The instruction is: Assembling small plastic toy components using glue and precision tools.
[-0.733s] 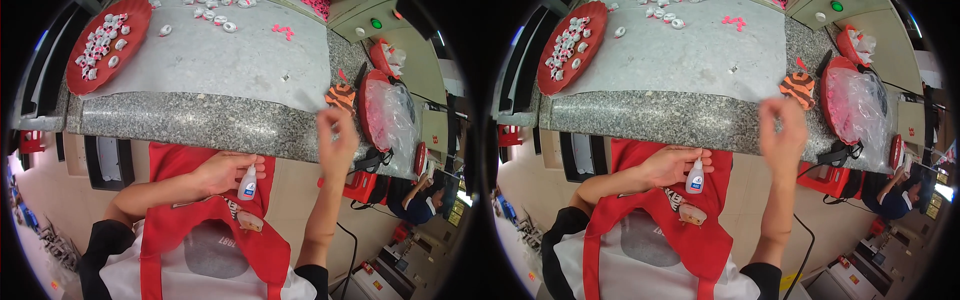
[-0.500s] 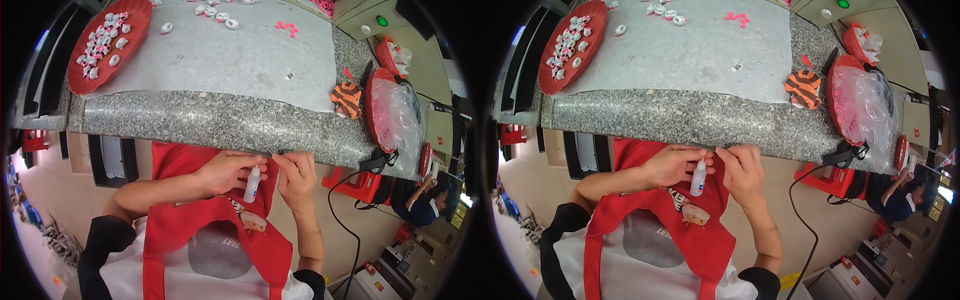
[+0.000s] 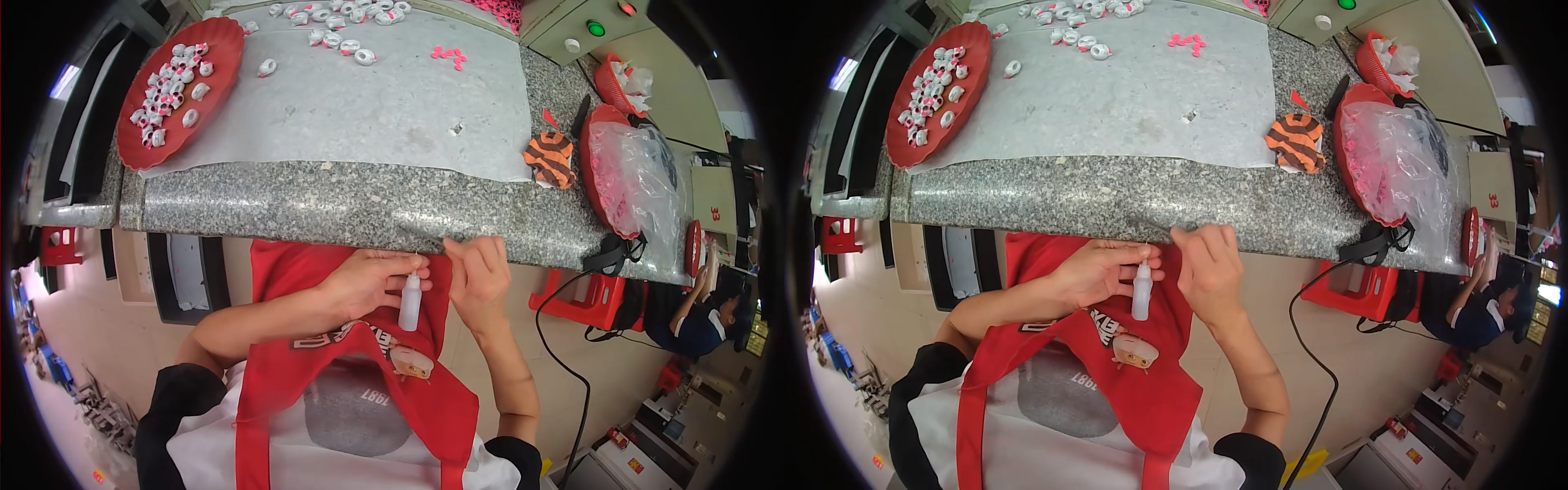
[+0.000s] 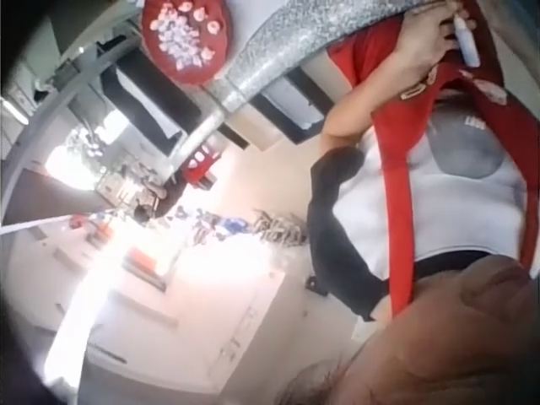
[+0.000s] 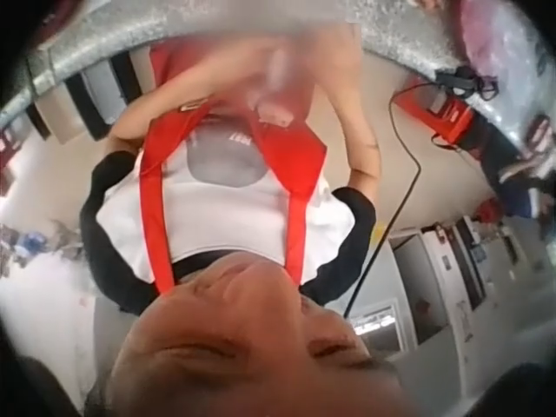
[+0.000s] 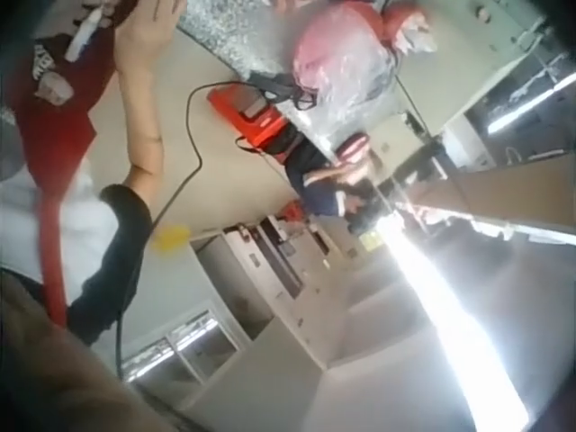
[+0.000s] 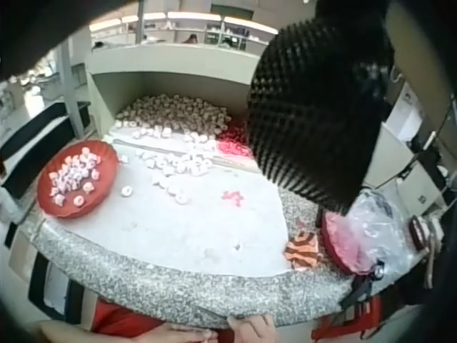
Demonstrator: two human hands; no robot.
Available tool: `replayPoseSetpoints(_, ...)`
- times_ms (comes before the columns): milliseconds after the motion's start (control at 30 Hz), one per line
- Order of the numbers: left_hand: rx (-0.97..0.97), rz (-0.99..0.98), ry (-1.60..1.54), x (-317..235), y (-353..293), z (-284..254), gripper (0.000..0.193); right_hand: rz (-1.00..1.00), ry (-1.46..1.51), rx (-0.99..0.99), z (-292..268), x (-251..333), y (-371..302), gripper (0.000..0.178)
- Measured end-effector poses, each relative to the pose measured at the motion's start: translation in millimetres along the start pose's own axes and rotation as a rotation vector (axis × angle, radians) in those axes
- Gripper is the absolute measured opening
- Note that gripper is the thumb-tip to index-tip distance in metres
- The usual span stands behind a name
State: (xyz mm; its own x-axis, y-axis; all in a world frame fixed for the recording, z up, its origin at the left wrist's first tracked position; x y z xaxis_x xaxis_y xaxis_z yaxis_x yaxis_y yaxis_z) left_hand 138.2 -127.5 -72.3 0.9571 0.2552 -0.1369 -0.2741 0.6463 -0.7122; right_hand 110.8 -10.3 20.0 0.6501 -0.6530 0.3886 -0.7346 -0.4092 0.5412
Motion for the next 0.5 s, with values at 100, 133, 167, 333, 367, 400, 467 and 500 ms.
replayPoseSetpoints(100,-0.012,0.02,-0.02,2.0,-1.0,-2.3,0.023,-0.045,0.001,0.029,1.3,13.8,-5.8,0.022)
replayPoseSetpoints(133,-0.004,0.027,-0.011,1.2,-0.1,-0.4,0.023,-0.053,-0.041,0.054,2.4,17.6,-7.1,0.021)
replayPoseSetpoints(167,0.003,0.034,-0.002,0.9,0.4,1.0,0.022,-0.032,-0.075,0.064,2.0,17.9,-3.9,0.021)
replayPoseSetpoints(333,-0.054,0.022,0.008,1.9,1.2,-0.9,0.018,0.015,-0.055,0.076,4.0,0.1,4.2,0.022)
replayPoseSetpoints(367,-0.085,0.02,-0.01,2.6,1.0,-2.3,0.017,-0.045,-0.009,0.069,2.6,6.0,3.8,0.026)
replayPoseSetpoints(400,-0.088,0.022,-0.013,0.9,2.6,-2.5,0.017,-0.104,0.037,0.062,1.5,11.7,2.8,0.03)
replayPoseSetpoints(467,-0.064,0.054,0.017,0.2,3.9,-1.4,0.016,-0.056,-0.009,0.111,8.1,16.9,-0.7,0.031)
replayPoseSetpoints(500,-0.049,0.061,0.008,1.6,3.8,-2.6,0.015,-0.037,-0.057,0.093,8.1,16.3,0.8,0.029)
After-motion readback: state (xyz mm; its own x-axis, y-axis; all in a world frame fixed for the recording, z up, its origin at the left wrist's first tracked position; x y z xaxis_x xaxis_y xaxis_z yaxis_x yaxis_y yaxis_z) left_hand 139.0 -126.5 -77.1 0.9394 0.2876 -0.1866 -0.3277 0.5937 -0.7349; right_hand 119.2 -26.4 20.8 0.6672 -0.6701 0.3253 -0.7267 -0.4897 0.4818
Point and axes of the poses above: each hand's wrist, its own y-axis towards the middle knuckle, its own z-axis out of the palm, x = y × z, the point moved 7 cm from there along y, towards the middle knuckle, and after that the axes turned 11 degrees about -z, right-handed, at the moved point
